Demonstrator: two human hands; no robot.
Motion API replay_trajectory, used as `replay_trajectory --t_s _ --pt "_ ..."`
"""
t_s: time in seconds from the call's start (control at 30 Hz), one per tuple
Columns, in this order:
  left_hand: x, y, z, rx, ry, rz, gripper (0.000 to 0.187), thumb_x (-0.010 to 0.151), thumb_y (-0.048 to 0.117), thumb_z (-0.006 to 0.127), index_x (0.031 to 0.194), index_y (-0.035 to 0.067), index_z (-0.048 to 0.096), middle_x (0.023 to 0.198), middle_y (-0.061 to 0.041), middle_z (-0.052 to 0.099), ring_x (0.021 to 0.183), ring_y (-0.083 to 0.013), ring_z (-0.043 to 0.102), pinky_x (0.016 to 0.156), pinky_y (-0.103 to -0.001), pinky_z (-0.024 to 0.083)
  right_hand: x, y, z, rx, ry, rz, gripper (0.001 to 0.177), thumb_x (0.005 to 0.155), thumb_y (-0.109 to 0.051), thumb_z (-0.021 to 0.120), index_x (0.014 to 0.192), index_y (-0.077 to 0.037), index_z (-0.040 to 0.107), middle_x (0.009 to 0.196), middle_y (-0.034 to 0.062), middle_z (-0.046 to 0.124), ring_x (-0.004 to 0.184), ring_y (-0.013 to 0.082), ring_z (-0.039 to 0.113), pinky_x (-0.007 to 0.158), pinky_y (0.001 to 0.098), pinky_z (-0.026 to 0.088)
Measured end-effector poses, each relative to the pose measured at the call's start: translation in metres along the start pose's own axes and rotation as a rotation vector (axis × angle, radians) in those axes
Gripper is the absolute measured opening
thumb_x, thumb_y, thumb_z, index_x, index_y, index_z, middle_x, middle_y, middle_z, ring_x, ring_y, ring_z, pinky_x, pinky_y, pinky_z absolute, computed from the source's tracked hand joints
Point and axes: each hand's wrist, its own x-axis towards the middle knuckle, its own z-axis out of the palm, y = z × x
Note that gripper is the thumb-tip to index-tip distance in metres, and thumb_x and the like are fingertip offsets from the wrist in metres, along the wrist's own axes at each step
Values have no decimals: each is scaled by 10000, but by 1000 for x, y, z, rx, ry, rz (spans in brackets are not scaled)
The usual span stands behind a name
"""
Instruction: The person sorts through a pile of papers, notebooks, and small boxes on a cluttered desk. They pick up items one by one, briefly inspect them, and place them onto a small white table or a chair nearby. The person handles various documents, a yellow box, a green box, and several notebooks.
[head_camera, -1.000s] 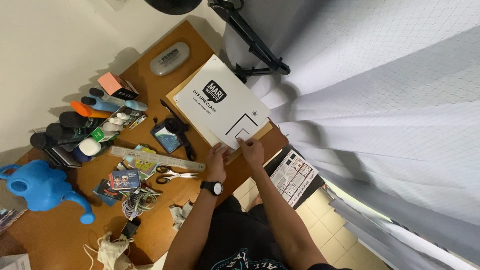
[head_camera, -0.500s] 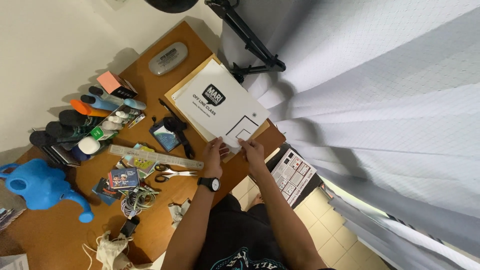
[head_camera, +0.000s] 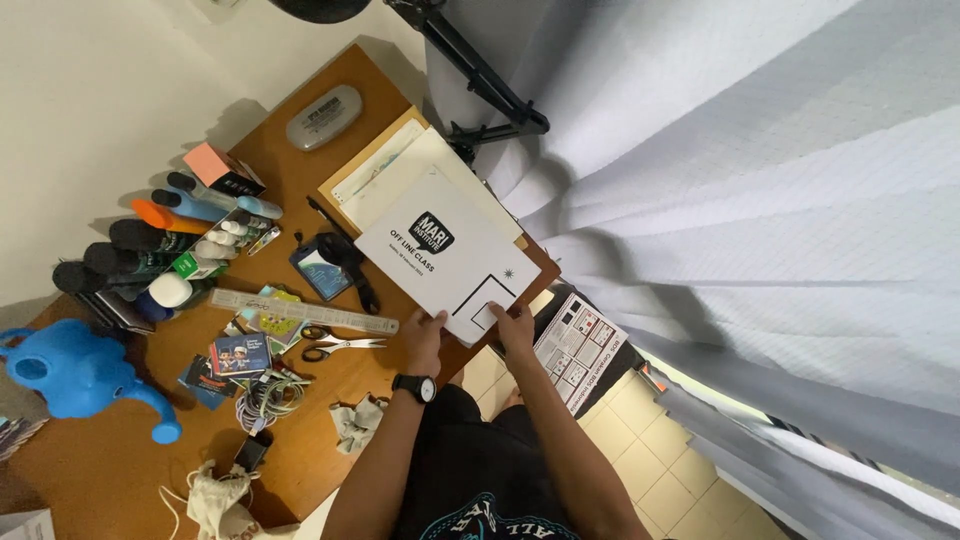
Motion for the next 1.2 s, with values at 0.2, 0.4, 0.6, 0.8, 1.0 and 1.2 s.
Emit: replay_trajectory --t_s 0.2,0.4,0.6,0.8,1.0,1.2 --pt "4 -30 -5 -56 31 31 590 983 235 721 1468 -12 494 1401 -244 527 1252 -330 547 930 -500 574 -41 -20 -8 331 -47 -7 561 836 -84 840 1282 83 542 931 105 591 740 209 693 663 313 634" --pt "-1 -40 -1 34 229 235 492 963 261 744 1339 -6 574 1277 -213 576 1233 -311 538 956 -483 517 -70 -45 -17 365 -164 -156 208 897 -49 738 985 -15 553 805 104 586 572 280 718 530 379 653" --pt "-114 31 14 -85 166 81 646 980 344 706 1519 74 474 1508 -189 492 1387 -333 442 1069 -504 429 -85 -35 -49 433 -296 -204 251 904 -21 724 1103 -8 571 832 126 637 636 268 737 587 377 670" --pt "-65 -63 20 -184 75 191 550 981 221 716 1433 -37 539 1261 -254 617 1140 -367 624 896 -500 553 -78 14 -100 488 -290 -44 357 854 -68 781 1136 -2 572 795 88 523 596 313 715 582 450 662" --pt "-43 -150 19 -76 -25 233 531 983 250 734 1377 -64 566 1096 -215 676 931 -294 674 755 -426 606 -60 61 -171 472 -203 -17 479 866 -139 808 1218 14 522 812 119 621 629 297 731 601 461 670" --pt "-106 -164 43 168 -177 254 425 928 242 793 1249 -12 677 927 -147 731 759 -233 717 618 -373 631 -48 122 -263 362 -356 58 490 822 -163 832 1226 33 635 867 139 674 705 305 735 602 468 662"
